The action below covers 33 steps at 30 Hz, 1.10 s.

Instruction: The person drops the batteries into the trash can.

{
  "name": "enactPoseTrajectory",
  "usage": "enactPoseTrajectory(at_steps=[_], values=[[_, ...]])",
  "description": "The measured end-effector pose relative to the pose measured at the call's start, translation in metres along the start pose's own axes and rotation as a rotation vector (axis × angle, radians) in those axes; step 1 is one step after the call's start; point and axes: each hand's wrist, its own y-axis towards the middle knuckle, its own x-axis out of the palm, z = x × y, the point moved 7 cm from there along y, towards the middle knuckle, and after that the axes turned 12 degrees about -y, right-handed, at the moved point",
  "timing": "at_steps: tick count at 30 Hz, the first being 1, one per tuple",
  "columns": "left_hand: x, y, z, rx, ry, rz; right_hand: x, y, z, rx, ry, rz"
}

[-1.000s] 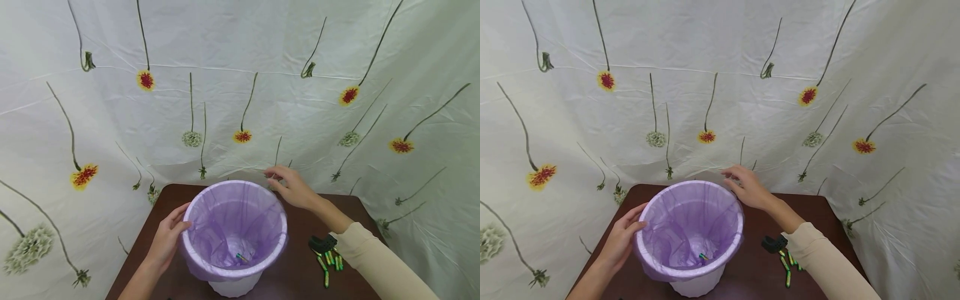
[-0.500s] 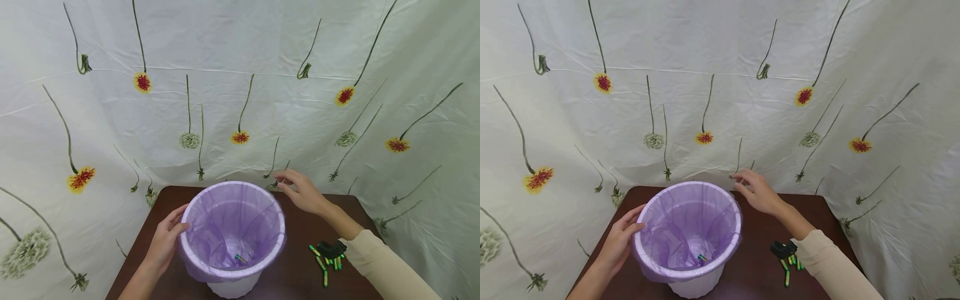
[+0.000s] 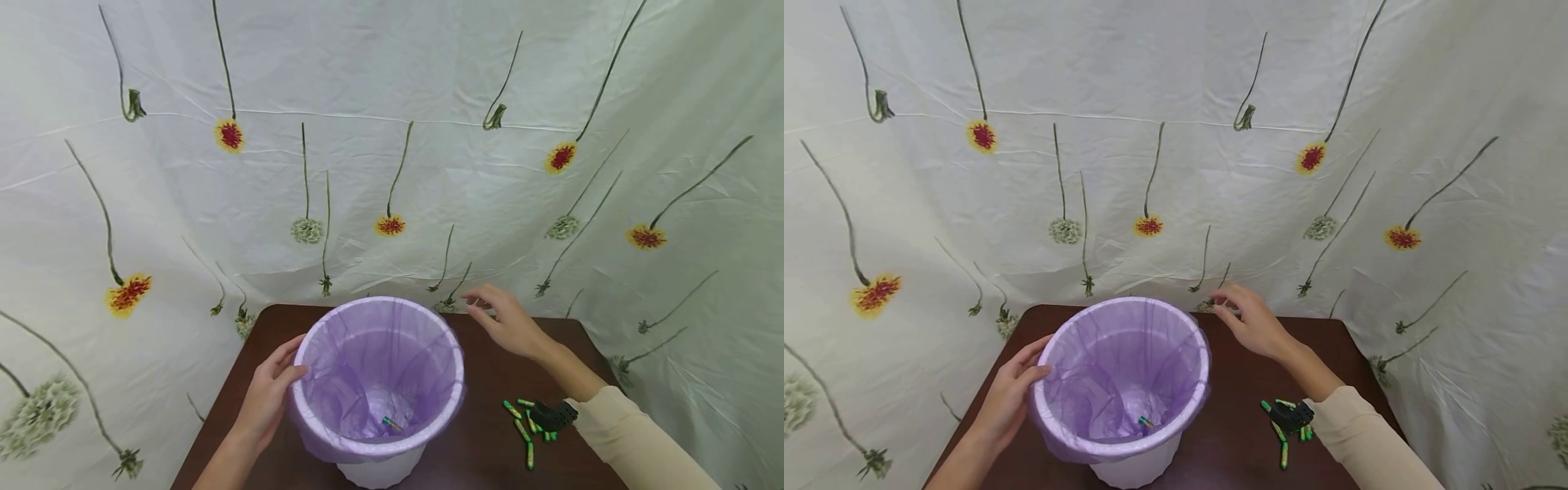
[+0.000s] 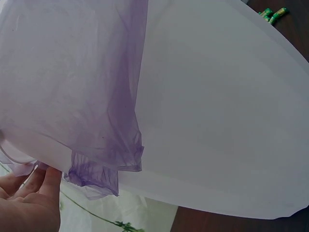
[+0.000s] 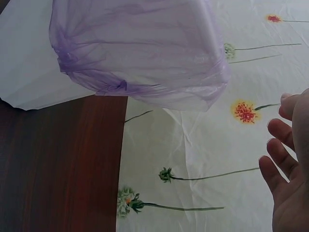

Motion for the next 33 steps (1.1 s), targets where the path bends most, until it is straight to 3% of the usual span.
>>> enactPoseTrajectory(at_steps=[12, 26, 33], values=[[-0.001, -0.001, 0.001, 0.004, 0.009, 0.011, -0.005, -0.021, 0.017, 0.095, -0.029, -0.004], [0.000, 0.000, 0.002, 0.010, -0.007, 0.004, -0.011, -0.047, 0.039, 0.104, -0.097, 0.078], [0.000, 0.001, 0.001, 0.002, -0.007, 0.007, -0.012, -0.062, 0.048, 0.132, -0.099, 0.081]])
